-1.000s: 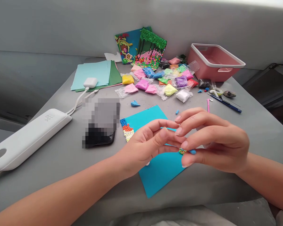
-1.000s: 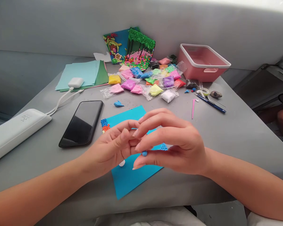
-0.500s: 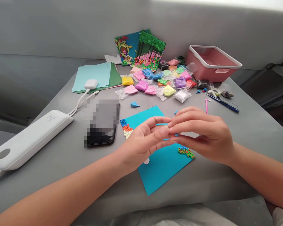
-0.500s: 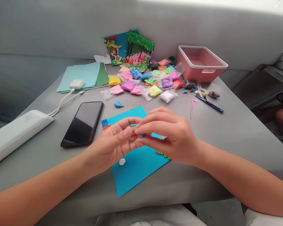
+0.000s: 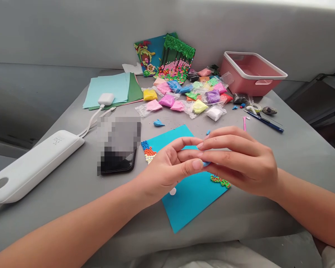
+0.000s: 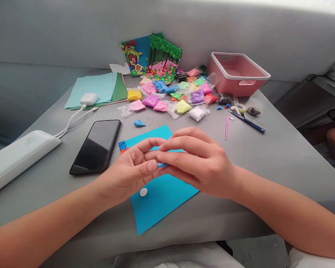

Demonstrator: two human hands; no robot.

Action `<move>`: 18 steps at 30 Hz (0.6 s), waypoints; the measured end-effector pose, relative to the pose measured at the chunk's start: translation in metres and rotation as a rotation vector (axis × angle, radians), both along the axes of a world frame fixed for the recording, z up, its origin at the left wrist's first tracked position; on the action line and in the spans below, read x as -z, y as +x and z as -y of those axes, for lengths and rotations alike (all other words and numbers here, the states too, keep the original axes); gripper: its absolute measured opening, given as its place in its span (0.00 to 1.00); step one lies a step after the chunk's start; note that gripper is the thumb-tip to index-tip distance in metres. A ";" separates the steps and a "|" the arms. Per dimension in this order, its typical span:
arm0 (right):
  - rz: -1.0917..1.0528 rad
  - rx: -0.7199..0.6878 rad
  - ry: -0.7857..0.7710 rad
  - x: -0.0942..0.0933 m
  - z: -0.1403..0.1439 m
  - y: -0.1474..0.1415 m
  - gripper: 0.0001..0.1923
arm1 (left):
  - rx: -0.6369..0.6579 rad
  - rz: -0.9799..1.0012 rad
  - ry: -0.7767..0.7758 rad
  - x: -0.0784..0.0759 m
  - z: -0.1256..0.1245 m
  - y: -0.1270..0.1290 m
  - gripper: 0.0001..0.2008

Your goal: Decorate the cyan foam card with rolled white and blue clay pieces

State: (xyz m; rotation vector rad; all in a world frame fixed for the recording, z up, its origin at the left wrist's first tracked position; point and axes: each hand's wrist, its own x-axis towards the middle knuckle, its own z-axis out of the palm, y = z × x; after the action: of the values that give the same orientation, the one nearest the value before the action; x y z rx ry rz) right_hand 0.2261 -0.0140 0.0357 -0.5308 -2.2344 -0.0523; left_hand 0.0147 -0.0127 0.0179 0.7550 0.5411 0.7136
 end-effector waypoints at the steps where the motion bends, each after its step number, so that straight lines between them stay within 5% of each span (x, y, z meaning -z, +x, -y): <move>1: 0.001 -0.006 -0.004 -0.001 0.000 0.001 0.07 | 0.006 0.010 0.005 0.001 0.000 0.000 0.19; 18: -0.014 -0.040 -0.119 -0.005 0.003 0.002 0.05 | 0.026 0.028 0.033 0.004 0.002 -0.001 0.21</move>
State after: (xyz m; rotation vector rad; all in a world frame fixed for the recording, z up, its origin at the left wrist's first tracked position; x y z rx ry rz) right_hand 0.2281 -0.0174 0.0409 -0.5482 -2.2432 0.1050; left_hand 0.0139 -0.0143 0.0142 0.7803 0.4941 0.7092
